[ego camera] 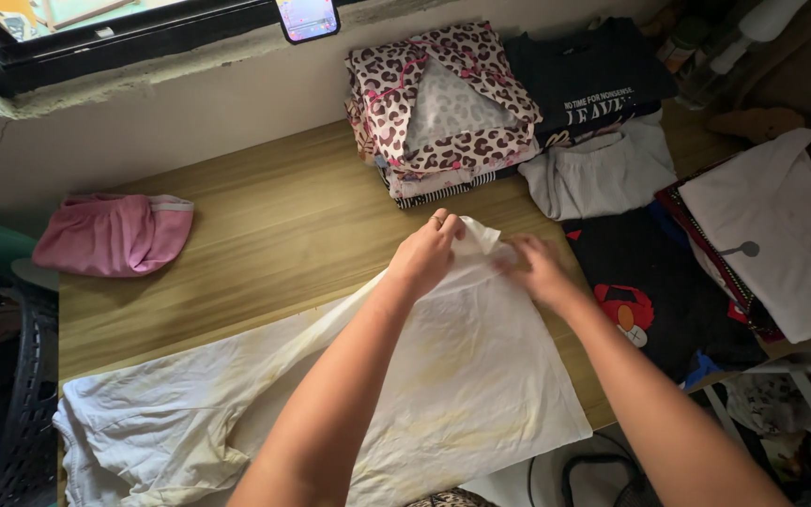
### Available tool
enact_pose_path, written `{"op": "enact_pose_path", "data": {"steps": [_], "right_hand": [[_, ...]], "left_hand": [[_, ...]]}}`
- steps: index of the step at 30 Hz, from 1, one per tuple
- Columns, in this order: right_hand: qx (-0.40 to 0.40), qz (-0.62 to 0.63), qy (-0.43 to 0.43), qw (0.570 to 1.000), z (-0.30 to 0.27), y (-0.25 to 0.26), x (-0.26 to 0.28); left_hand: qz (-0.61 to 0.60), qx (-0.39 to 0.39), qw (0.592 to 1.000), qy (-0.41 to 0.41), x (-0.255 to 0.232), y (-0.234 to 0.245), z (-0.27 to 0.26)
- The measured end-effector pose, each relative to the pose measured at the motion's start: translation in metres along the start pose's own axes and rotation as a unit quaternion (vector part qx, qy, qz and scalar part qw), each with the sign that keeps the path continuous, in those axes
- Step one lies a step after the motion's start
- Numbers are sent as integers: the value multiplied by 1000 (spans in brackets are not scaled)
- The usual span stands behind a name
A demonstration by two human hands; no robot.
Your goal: Fold a white t-shirt and a grey t-shirt on a wooden table.
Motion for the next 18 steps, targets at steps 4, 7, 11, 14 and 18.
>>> {"op": "enact_pose_path", "data": {"steps": [4, 7, 11, 14, 18], "right_hand": [[-51, -187, 119, 974, -10, 8, 29], [-16, -22, 87, 996, -6, 13, 27], [77, 247, -67, 964, -3, -4, -6], [76, 273, -107, 953, 0, -21, -33], [89, 286, -173, 938, -6, -23, -23]], "left_hand": [[-3, -10, 998, -59, -6, -1, 3], [11, 17, 998, -56, -16, 3, 11], [46, 50, 997, -48, -23, -1, 20], [-1, 54, 998, -30, -9, -14, 32], [-10, 10, 1000, 2, 38, -31, 60]]}}
Point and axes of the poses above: each hand's wrist, its own z-axis towards the middle knuckle, its own y-axis out of the back of the hand, x = y × z, the point moved 10 cm from there along z, towards the middle knuckle, and after that the axes turned 14 degrees about -z, right-handed, at the moved point
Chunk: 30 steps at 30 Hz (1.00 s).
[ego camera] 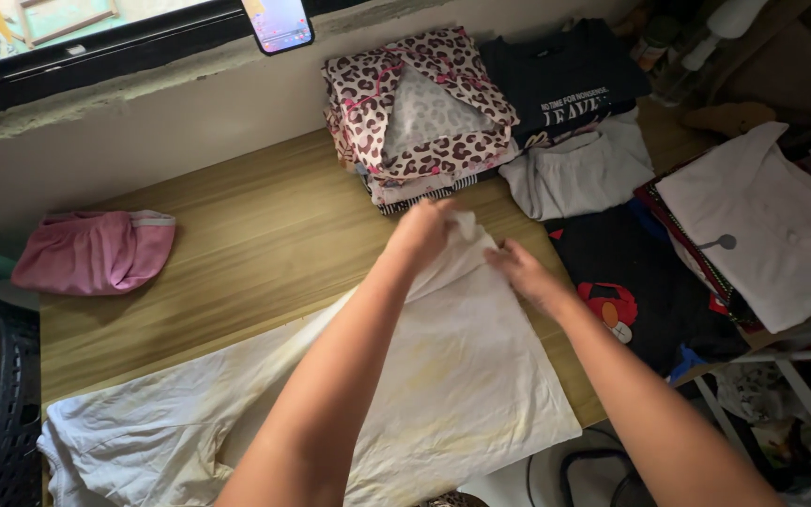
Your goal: Fold a white t-shirt and a grey t-shirt on a wooden table.
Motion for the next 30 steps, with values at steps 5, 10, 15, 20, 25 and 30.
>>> {"op": "enact_pose_path", "data": {"steps": [5, 10, 15, 20, 25, 30], "right_hand": [[124, -62, -88, 986, -23, -20, -41], [237, -128, -119, 956, -65, -35, -75], [18, -98, -185, 978, -102, 13, -101], [-73, -77, -106, 989, -130, 18, -101], [-142, -92, -92, 981, -151, 18, -90], [-207, -85, -77, 972, -172, 8, -74]], "left_hand": [[38, -50, 997, 45, 15, 21, 9], [-6, -76, 997, 11, -6, 30, 10], [7, -75, 997, 25, 9, 25, 21], [-105, -10, 993, -44, -16, 17, 18], [-121, 209, 959, -147, -48, -21, 17], [125, 389, 906, -107, -41, -50, -1]]}}
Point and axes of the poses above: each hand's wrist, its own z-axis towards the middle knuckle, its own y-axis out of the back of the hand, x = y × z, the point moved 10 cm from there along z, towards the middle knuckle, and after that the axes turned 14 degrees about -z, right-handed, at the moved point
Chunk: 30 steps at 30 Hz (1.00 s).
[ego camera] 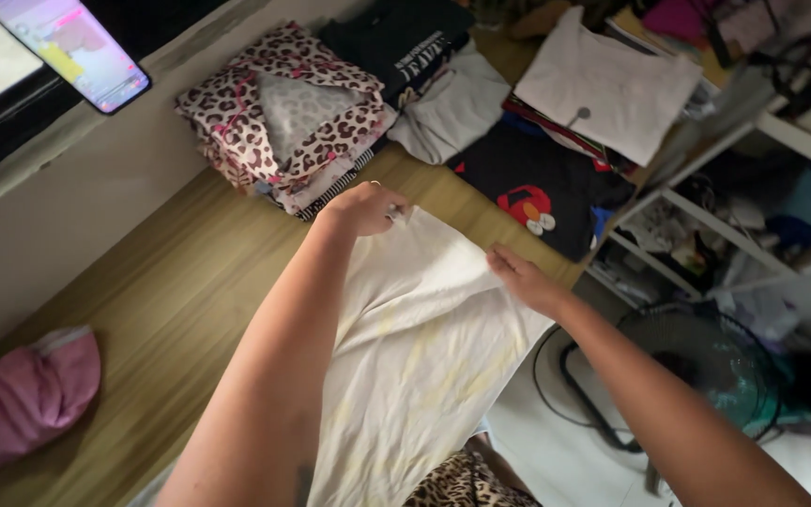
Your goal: Fold a white t-shirt and a grey t-shirt on a wooden table.
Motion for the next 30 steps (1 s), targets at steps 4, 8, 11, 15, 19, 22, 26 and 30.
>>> {"op": "enact_pose_path", "data": {"steps": [4, 8, 11, 15, 19, 22, 26, 30], "right_hand": [[0, -48, 52, 997, -24, -4, 38], [11, -272, 35, 962, -36, -16, 59], [-21, -357, 26, 934, -22, -16, 50], [-104, -291, 122, 943, -15, -6, 28], [-58, -154, 48, 985, -33, 20, 17], [108, -64, -92, 988, -57, 5, -11], [190, -187, -33, 963, -81, 0, 5], [50, -395, 182, 899, -76, 4, 1]], "left_hand": [[18, -22, 999, -32, -2, 8, 3], [-70, -92, 990, -83, -25, 36, -4], [-93, -113, 984, -99, -8, 44, 12], [-103, -146, 975, -131, -15, 60, 6], [-162, -183, 956, -160, -11, 74, -4], [-122, -195, 960, -157, -11, 73, 0], [-120, -211, 960, -143, -19, 72, 1], [-81, -224, 966, -96, -18, 70, 7]]}}
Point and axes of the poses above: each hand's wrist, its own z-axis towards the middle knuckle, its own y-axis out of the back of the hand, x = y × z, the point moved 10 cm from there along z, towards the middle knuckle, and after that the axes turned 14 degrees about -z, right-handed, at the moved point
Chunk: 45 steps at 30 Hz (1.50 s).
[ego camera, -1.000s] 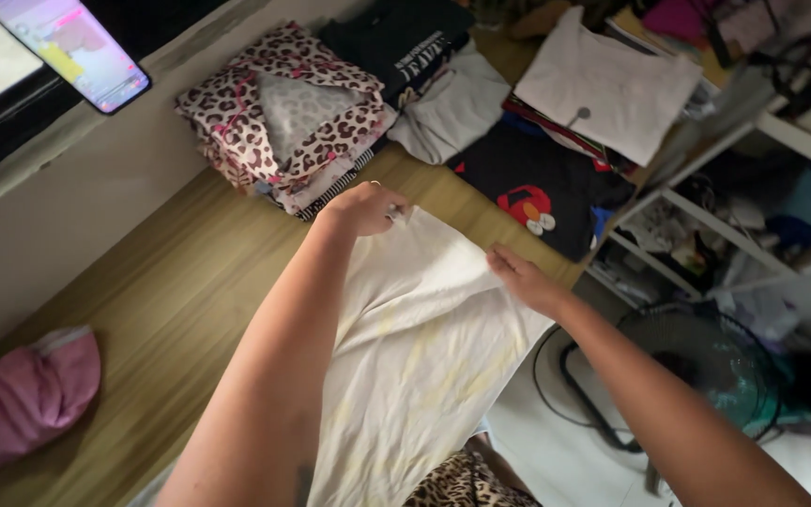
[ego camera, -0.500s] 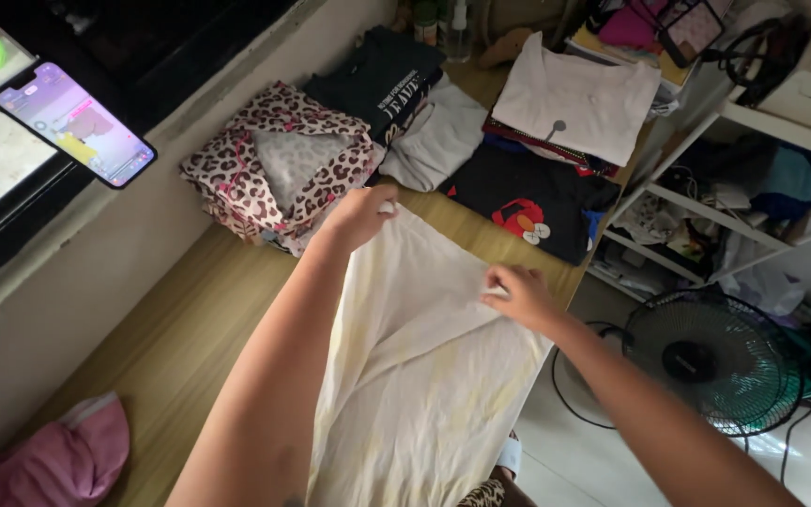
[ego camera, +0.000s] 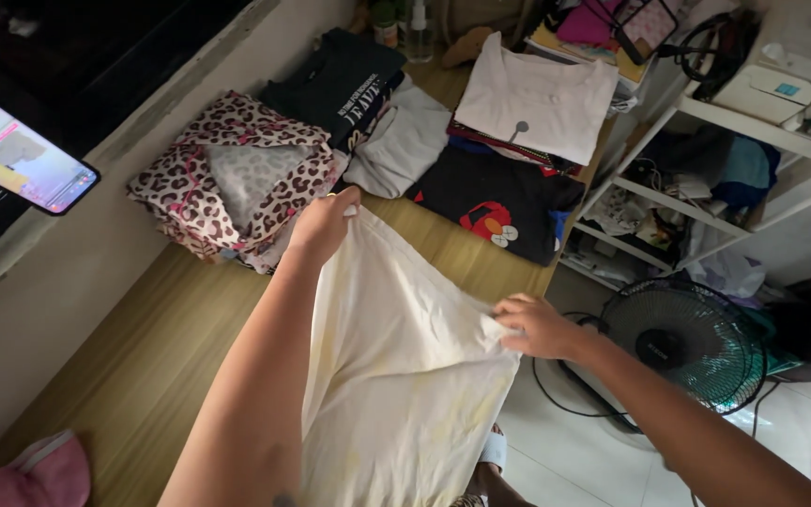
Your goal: Fold a white t-shirt and a grey t-shirt on a wooden table.
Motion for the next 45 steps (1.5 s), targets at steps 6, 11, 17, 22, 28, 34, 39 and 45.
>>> {"op": "enact_pose_path", "data": {"steps": [6, 11, 17, 22, 28, 34, 39, 45], "right_hand": [[118, 465, -232, 846, -30, -39, -9], [292, 251, -211, 898, -76, -81, -22], [444, -29, -175, 878, -130, -80, -49], [285, 141, -264, 911, -144, -105, -107], [217, 199, -315, 902, -153, -90, -110], [239, 159, -290, 913, -156, -113, -114], [179, 315, -290, 886, -155, -136, -130], [192, 144, -332, 912, -118, -98, -119]], "left_hand": [[47, -50, 996, 48, 24, 15, -6], [45, -68, 996, 35, 20, 21, -10], [33, -77, 996, 20, 12, 26, -12], [12, -85, 996, 17, 11, 25, -13], [48, -92, 992, 66, 4, 36, -16], [112, -78, 984, 113, 2, 35, -18], [86, -82, 992, 38, -4, 21, -7], [204, 43, 975, -78, 34, -76, 30]]}}
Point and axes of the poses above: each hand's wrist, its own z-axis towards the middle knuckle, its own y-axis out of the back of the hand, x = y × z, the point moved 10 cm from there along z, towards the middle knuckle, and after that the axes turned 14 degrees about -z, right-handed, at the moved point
